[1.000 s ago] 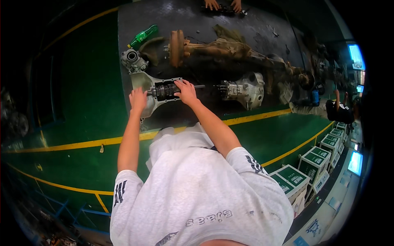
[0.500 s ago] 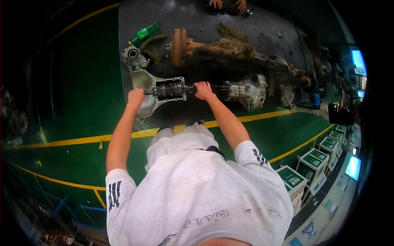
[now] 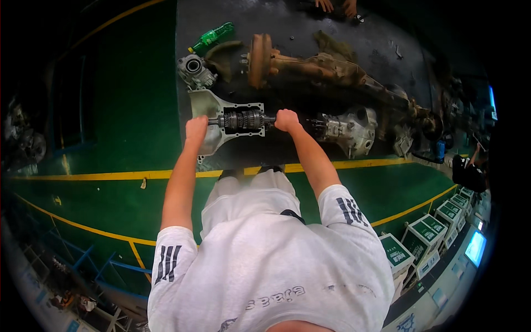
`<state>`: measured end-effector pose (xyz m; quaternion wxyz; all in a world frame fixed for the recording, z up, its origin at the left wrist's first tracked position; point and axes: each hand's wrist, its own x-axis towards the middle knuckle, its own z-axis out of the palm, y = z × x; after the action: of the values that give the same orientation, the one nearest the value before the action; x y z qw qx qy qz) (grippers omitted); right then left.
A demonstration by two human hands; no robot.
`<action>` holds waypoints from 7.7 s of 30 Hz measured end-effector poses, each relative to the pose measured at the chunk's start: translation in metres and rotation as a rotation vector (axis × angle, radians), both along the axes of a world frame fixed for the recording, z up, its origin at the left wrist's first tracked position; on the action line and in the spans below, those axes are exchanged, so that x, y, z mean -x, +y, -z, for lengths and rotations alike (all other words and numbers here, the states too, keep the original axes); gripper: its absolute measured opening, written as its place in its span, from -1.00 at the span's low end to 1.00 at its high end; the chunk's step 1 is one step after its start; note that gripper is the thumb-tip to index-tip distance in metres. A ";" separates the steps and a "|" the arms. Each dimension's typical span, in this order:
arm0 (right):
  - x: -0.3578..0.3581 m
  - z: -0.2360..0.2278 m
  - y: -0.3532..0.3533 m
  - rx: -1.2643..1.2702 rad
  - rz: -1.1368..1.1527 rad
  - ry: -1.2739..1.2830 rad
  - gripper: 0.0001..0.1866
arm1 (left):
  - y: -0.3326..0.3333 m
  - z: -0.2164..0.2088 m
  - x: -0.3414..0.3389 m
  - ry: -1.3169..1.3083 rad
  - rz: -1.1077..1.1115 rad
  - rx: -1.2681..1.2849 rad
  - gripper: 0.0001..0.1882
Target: The person rotates and handles the transmission gears and shaft inside the gearbox housing by hand.
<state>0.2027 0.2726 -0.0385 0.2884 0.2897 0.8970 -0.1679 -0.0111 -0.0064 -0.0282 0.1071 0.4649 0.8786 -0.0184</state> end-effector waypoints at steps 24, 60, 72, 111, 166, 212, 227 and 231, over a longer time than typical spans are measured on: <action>0.008 -0.056 -0.060 0.003 -0.082 0.669 -0.21 | 0.028 -0.029 0.027 -0.465 -0.087 0.343 -0.73; 0.023 -0.072 -0.071 0.066 -0.130 0.813 -0.19 | 0.024 -0.034 0.015 -0.343 -0.173 0.269 -0.76; 0.064 -0.050 -0.094 0.139 -0.241 0.757 -0.30 | 0.024 -0.032 0.018 -0.343 -0.174 0.280 -0.78; -0.034 0.032 -0.022 -0.319 0.149 0.523 -0.77 | 0.032 -0.018 0.040 -0.430 -0.048 0.445 -0.70; -0.070 0.046 0.002 0.976 1.254 0.733 -0.93 | -0.024 0.004 0.027 -0.976 -0.579 -0.471 -0.80; -0.057 0.034 0.004 1.097 1.707 0.447 -0.32 | 0.008 -0.015 -0.004 -0.146 -0.331 -0.111 -0.49; -0.072 0.023 0.005 1.448 1.466 0.723 -0.77 | 0.005 0.019 0.036 -0.344 -0.204 0.146 -0.52; -0.072 0.019 0.020 1.009 1.509 0.394 -0.60 | 0.016 -0.017 0.000 -0.175 -0.330 -0.144 -0.54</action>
<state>0.2743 0.2927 -0.0579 0.0372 0.6031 0.3246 -0.7277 -0.0109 0.0092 -0.0112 0.1510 0.3209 0.9293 0.1028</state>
